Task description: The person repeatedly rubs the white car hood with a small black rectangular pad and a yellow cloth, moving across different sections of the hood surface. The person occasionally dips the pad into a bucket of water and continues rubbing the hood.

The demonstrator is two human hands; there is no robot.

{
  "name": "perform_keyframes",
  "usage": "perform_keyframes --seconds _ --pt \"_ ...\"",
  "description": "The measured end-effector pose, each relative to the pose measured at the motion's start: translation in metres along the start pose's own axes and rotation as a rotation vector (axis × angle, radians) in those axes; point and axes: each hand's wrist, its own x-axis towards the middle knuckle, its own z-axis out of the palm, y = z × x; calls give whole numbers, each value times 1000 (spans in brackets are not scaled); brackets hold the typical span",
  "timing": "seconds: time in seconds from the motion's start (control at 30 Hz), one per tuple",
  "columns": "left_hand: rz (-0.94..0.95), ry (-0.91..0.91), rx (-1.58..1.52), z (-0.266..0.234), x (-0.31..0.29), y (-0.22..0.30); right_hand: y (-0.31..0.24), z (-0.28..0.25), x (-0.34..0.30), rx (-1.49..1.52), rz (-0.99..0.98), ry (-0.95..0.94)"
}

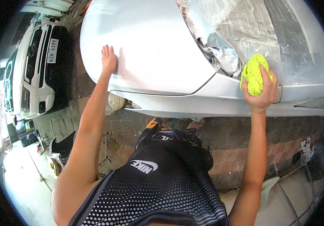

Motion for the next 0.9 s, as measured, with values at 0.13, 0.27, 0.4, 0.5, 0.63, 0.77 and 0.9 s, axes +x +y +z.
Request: perform_keyframes --seconds 0.13,0.27,0.4,0.5,0.63,0.77,0.9 --pt "771 -207 66 60 -51 121 4 -8 -11 -37 20 -30" --pt "631 -49 44 60 34 51 2 -5 -3 9 13 -14" --pt "251 146 368 10 112 -10 5 -3 -8 -56 24 -61" --pt "761 78 190 76 41 62 11 -10 -18 -71 48 -84" --pt "574 -73 48 13 35 46 9 -16 -20 -79 68 -88" --pt "-28 175 122 -16 159 -102 13 -7 -17 -28 72 -95" --pt "612 180 709 45 82 -23 11 -12 -24 -66 111 -89"
